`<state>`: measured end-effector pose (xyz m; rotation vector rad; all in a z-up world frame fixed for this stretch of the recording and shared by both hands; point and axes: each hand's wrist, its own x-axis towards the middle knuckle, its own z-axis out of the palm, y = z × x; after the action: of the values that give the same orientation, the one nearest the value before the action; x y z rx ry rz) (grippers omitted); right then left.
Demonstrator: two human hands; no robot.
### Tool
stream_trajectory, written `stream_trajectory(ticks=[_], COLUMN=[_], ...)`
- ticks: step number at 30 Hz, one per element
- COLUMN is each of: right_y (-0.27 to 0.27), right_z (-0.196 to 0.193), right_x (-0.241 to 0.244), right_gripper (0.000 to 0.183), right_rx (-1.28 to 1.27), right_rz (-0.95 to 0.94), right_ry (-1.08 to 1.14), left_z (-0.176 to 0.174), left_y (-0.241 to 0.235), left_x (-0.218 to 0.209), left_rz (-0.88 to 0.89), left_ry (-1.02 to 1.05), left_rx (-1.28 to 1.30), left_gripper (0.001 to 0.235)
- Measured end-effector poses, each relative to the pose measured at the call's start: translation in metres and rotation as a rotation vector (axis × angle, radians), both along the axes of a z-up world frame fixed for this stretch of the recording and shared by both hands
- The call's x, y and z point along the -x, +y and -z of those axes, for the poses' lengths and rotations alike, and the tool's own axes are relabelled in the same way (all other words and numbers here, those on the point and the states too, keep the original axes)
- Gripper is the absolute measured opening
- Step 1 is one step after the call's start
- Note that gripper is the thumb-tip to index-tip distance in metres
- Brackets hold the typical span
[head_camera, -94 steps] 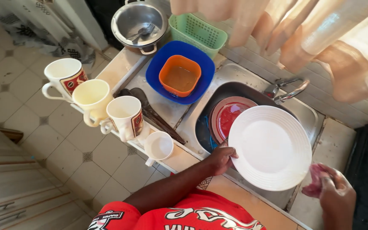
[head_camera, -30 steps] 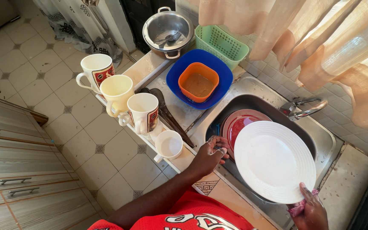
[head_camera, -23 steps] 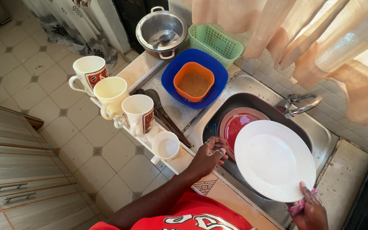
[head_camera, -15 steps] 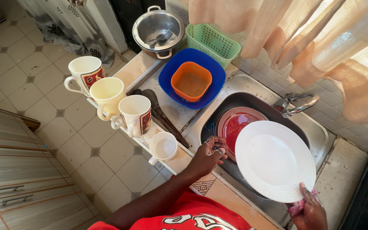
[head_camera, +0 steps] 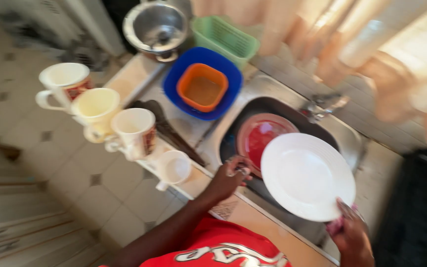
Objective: Washing plates and bowls in a sink using a sponge and soap
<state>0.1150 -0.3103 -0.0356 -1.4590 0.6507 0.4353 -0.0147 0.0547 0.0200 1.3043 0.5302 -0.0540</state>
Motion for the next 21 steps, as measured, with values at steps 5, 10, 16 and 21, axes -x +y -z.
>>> stream_trajectory(ticks=[5, 10, 16, 21], right_y=[-0.003, 0.001, -0.016, 0.015], right_z=[-0.023, -0.048, -0.028, -0.057], right_x=[-0.007, -0.003, -0.002, 0.006], right_gripper=[0.025, 0.021, 0.036, 0.037], right_rx=[0.080, 0.099, 0.085, 0.134], right_rz=[0.116, 0.216, 0.138, 0.181], right_ry=[0.114, 0.052, -0.052, 0.009], left_z=[-0.029, -0.040, -0.050, -0.057], left_y=[0.003, 0.004, 0.004, 0.003], left_x=[0.006, 0.006, 0.005, 0.005], left_rz=[0.086, 0.144, 0.175, 0.200], left_ry=[0.047, 0.037, 0.154, 0.173], left_rx=[0.027, -0.012, -0.038, -0.041], left_gripper=[0.022, 0.023, 0.025, 0.026])
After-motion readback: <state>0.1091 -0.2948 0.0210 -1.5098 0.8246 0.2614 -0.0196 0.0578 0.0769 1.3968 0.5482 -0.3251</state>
